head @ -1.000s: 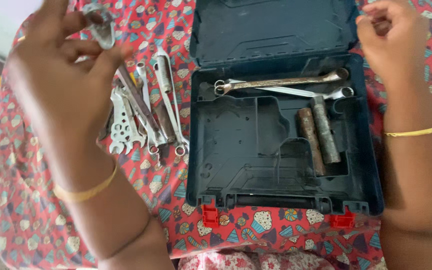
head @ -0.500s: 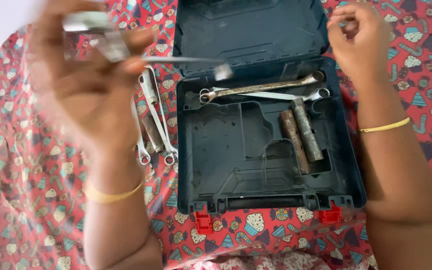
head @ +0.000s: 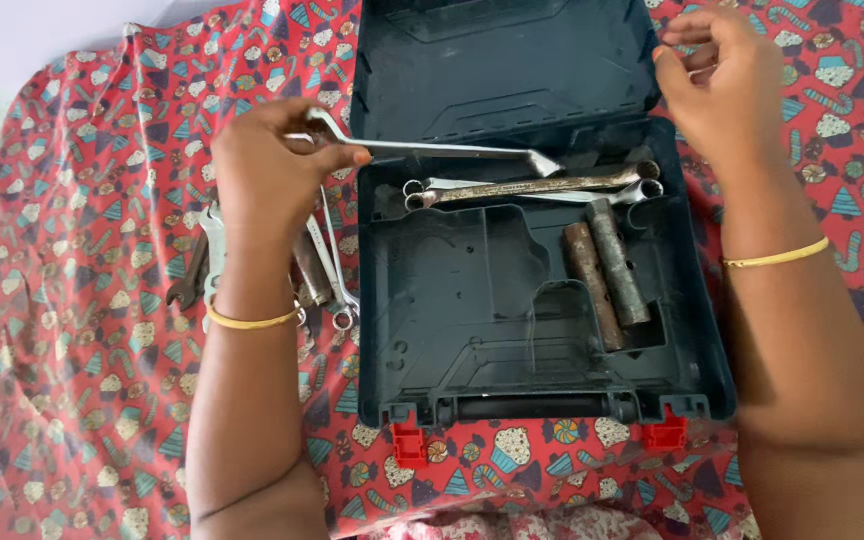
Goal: The person removes various tools from a black toolbox, places them on a patterned cloth, and then returns them into the toolbox. The tools include wrenches, sockets, and a yellow tool. The person arranges the tools inside the toolbox in a somewhat organized manner.
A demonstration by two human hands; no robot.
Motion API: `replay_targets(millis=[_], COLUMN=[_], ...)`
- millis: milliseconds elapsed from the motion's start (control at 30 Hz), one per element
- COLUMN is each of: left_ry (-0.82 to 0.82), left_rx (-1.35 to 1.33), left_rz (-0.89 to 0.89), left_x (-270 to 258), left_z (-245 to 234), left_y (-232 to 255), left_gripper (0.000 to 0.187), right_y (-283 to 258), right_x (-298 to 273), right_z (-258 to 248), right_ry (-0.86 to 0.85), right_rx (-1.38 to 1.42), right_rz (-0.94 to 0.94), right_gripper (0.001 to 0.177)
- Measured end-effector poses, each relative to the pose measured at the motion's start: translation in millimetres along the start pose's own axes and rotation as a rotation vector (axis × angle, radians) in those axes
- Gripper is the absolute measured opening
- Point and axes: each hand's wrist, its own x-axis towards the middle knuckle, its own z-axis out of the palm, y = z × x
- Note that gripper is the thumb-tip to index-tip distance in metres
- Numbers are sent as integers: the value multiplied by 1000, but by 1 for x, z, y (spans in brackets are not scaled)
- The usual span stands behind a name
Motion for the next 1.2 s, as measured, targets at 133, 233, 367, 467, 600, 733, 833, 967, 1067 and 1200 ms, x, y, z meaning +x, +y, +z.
replay_targets(millis=[133, 233, 367, 467, 600, 733, 833, 967, 1067, 1200], left_ry=[34, -88, -124, -144, -139, -161, -16, 8, 57, 6], left_rx=[583, 761, 733, 659, 631, 362, 247, 430, 596, 649], left_rz=[234, 139, 176, 315, 398, 225, 17, -124, 24, -45], left_x=[-3, -1, 0, -1, -1, 9, 17, 22, 23, 26], left_z=[3, 9, 17, 26, 30, -1, -26, -20, 9, 15], left_y=[1, -2, -16, -25, -29, -37, -48, -63, -75, -91], left_gripper=[54, 48, 45, 28, 19, 22, 27, 38, 61, 84], right_y=[3, 5, -1, -5, -2, 6, 10, 11, 14, 21], right_x=[-2, -4, -2, -2, -3, -3, -5, -8, -9, -12], right_z=[3, 4, 4, 2, 1, -1, -3, -1, 0, 1], right_ry=[-41, -40, -47, -49, -41, -56, -61, -51, -59, -72], right_rx=[64, 67, 40, 34, 101, 15, -49, -74, -27, 10], right_rz=[150, 139, 139, 136, 248, 72, 40, -33, 65, 89], right_gripper=[17, 16, 16, 16, 16, 17, 18, 18, 17, 13])
